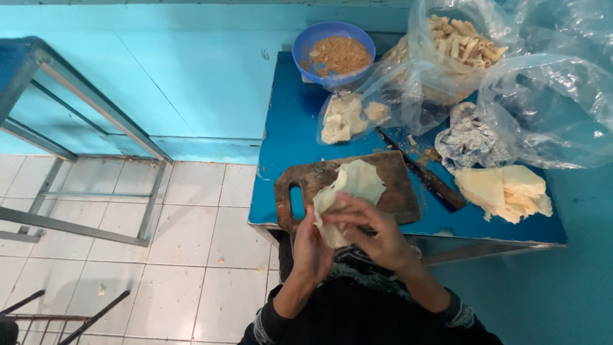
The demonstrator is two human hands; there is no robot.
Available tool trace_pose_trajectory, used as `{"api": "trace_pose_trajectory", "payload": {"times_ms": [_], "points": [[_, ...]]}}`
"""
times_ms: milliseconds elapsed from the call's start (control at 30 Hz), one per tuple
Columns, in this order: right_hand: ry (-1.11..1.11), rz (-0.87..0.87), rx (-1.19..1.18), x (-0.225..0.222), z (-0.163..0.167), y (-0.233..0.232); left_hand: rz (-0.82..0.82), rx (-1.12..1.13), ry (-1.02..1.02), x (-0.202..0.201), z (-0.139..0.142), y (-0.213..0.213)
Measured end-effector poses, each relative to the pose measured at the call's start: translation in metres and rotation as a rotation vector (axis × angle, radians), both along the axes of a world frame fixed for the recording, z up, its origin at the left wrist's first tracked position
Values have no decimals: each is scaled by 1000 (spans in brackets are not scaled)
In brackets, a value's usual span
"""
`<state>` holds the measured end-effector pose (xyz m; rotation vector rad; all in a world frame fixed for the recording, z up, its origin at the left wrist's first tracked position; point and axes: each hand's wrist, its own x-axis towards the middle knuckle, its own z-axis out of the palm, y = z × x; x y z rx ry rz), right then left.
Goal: The person sits on the floor at a low blue table and works pieces of pale dough: they tear and fold pieces by hand, cut a round dough mass with a knife on a wooden board, dip pieces into a bowl of brown crumb coating, and place coated pieces into a plastic bag.
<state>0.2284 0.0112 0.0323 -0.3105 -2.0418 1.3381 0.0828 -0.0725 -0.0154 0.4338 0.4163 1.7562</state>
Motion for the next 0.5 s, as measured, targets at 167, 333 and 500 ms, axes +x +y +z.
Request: {"api": "trace_pose_trajectory", "payload": {"times_ms": [167,333,500], "points": [[59,-143,-274,-4,-13,1,10,-61,114,7,16,-4],[3,-296,151,-9,-22,-13,-23,-21,131,9,20,-1],[-29,-373,-20,-18,-26,-12,-33,-26,130,11,13,1]]}}
